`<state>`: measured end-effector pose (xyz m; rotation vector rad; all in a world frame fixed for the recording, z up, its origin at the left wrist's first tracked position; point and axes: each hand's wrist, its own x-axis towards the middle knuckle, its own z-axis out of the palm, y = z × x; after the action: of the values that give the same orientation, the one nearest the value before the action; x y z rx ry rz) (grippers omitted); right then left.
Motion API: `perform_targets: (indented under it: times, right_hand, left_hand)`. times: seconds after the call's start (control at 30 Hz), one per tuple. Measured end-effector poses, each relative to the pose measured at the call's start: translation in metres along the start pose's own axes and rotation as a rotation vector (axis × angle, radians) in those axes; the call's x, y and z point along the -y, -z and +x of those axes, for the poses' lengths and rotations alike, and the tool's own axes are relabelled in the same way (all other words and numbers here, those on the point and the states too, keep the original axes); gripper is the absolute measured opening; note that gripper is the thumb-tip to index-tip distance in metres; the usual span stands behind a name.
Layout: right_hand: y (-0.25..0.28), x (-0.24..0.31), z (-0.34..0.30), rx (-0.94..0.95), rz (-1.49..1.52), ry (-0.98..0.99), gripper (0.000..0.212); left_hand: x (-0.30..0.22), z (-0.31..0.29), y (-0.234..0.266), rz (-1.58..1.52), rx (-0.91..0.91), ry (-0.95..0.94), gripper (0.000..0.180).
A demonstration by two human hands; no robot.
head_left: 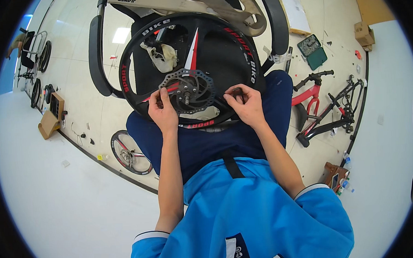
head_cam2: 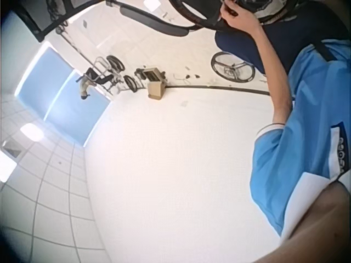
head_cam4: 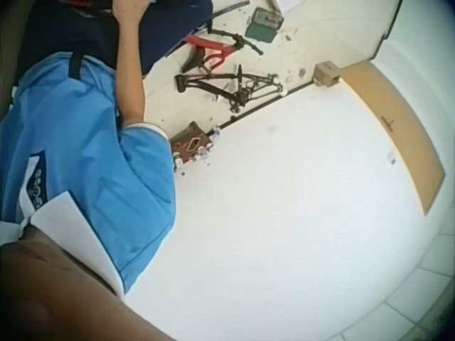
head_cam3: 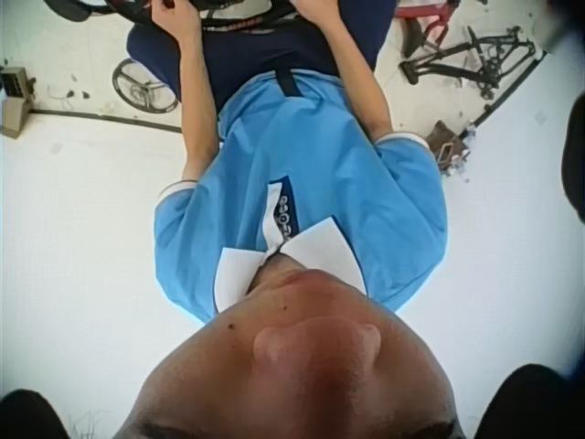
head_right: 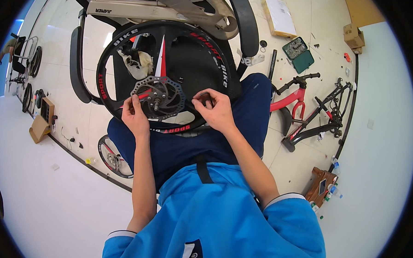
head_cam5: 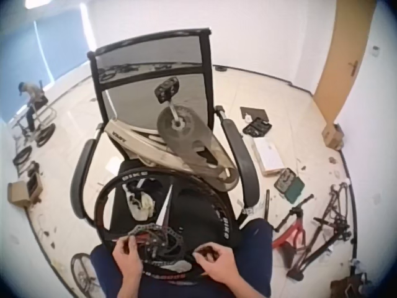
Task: The person assembles a bicycle wheel by attaching a disc brake rotor to the hub. They insert and tighten multiple bolts by hand, then use a T-handle hex wrench to tighten the bolts further.
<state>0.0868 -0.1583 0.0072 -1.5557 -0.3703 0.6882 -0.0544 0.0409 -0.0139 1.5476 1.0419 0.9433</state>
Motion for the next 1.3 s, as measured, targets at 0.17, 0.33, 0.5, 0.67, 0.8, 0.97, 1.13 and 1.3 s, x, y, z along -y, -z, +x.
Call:
perform_targets:
  times: [0.17,0.33,0.5,0.67,0.8,0.97,1.13,1.3]
  right_hand:
    - [-0.007,0.012,0.000,0.038,-0.095,0.031,0.014]
    - [-0.030,0.016,0.001,0.101,-0.099,0.058,0.014]
    - [-0.041,0.008,0.003,0.085,-0.126,0.093,0.013]
    - [-0.021,-0.010,0.023,-0.067,0.027,0.099,0.011]
    - [-0.010,-0.029,0.072,-0.075,-0.385,0.253,0.019]
    - [-0.032,-0.033,0.117,0.202,-0.837,0.313,0.030]
    - [-0.030,-0.034,0.123,0.275,-0.970,0.333,0.032]
    - [-0.020,-0.029,0.108,0.288,-0.973,0.298,0.030]
  left_hand:
    - [-0.005,0.006,0.003,0.010,0.058,0.044,0.023]
    - [-0.011,0.000,0.005,0.009,0.023,0.045,0.025]
    - [-0.020,-0.027,0.007,0.317,-0.110,-0.210,0.034]
    - [-0.026,-0.045,0.008,0.304,-0.084,-0.223,0.034]
    - [-0.006,-0.038,0.012,0.218,-0.079,-0.121,0.031]
    - [-0.001,-0.026,0.013,0.257,-0.041,-0.154,0.030]
    - [-0.003,-0.025,0.019,0.204,0.004,-0.053,0.030]
    - [0.011,-0.024,0.010,-0.038,0.078,0.045,0.032]
